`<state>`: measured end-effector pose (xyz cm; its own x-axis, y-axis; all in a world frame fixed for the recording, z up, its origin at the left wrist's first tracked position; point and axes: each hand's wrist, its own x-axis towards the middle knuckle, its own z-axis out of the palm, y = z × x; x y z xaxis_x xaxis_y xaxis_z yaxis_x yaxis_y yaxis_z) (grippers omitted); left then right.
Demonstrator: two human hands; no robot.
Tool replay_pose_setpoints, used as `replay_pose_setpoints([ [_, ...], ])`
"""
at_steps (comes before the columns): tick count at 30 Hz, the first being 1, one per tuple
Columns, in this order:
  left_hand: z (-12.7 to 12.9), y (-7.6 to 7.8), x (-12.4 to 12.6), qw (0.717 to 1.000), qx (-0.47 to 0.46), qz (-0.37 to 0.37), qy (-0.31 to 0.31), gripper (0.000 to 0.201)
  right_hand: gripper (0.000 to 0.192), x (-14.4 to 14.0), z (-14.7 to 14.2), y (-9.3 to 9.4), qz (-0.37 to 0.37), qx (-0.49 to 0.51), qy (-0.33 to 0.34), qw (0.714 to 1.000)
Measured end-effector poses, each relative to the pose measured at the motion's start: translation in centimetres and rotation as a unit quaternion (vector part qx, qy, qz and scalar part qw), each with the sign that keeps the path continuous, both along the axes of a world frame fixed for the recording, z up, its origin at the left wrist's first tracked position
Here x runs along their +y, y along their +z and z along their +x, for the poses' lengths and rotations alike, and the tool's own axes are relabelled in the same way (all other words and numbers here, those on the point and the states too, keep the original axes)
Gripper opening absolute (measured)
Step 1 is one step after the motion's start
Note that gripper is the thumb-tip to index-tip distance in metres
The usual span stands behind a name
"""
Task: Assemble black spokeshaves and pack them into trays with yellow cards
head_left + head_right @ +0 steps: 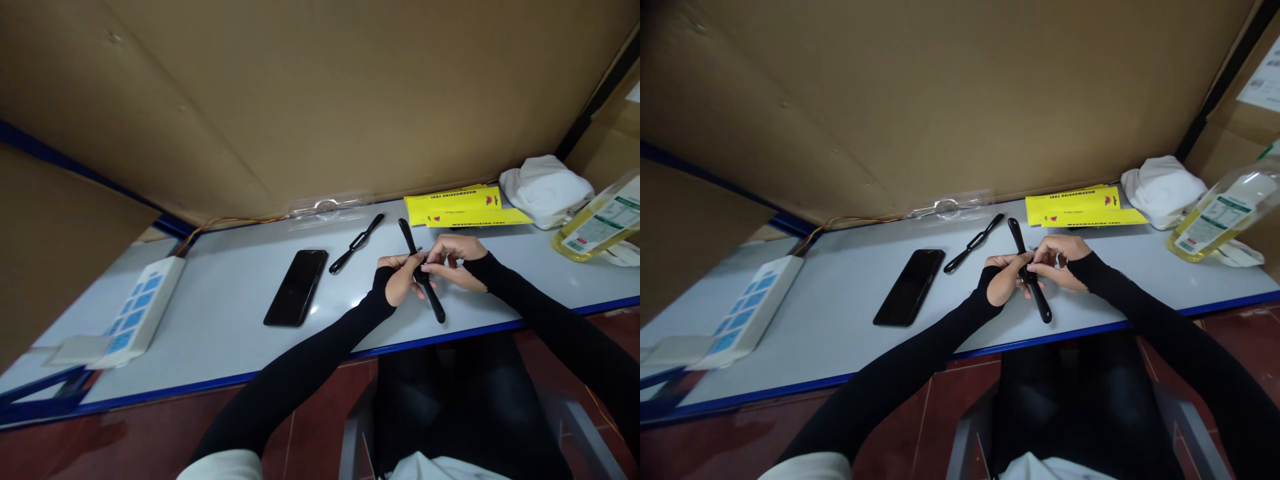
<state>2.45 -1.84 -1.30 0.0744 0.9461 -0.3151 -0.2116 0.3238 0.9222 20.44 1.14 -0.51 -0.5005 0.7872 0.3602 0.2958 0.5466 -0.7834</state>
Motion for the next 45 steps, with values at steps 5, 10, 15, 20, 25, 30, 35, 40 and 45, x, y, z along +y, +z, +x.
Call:
replay_pose_setpoints([
  [5,0.11,0.46,0.17,1.000,0.010,-0.001,0.016,0.035,0.034,-0.15,0.00,-0.08,0.026,0.002,0.001,1.000],
  [10,-0.12,0.54,0.47,0.999,0.012,-0.001,0.036,0.024,0.028,-0.41,0.06,0.06,0.040,0.009,0.013,0.999],
  [15,-0.16,0.28,0.44,1.000,-0.003,-0.010,0.024,0.025,0.021,-0.57,0.22,-0.03,0.025,0.036,0.002,0.999],
  [20,-0.09,0.28,0.24,1.000,-0.009,-0.008,0.018,0.023,0.013,-0.20,0.32,-0.10,0.065,0.006,0.013,0.998],
  [25,-0.03,0.48,0.20,1.000,-0.002,-0.011,0.025,0.025,0.024,0.14,0.20,-0.54,0.097,-0.012,-0.008,0.995],
  [30,0.07,0.89,0.18,0.999,0.019,-0.012,0.041,0.025,0.028,-0.22,-0.08,-0.59,0.104,-0.021,0.017,0.994],
  [35,0.00,0.71,0.29,0.998,0.025,-0.005,0.052,0.024,0.018,-0.62,-0.11,-0.53,0.099,-0.012,0.025,0.995],
  [40,-0.02,0.33,0.36,1.000,-0.001,-0.006,0.025,0.027,0.013,-0.67,0.16,-0.22,0.062,0.029,0.015,0.998],
  [45,-0.07,0.16,0.22,1.000,-0.005,-0.008,0.010,0.031,0.025,-0.31,0.19,-0.13,0.056,0.006,0.005,0.998],
])
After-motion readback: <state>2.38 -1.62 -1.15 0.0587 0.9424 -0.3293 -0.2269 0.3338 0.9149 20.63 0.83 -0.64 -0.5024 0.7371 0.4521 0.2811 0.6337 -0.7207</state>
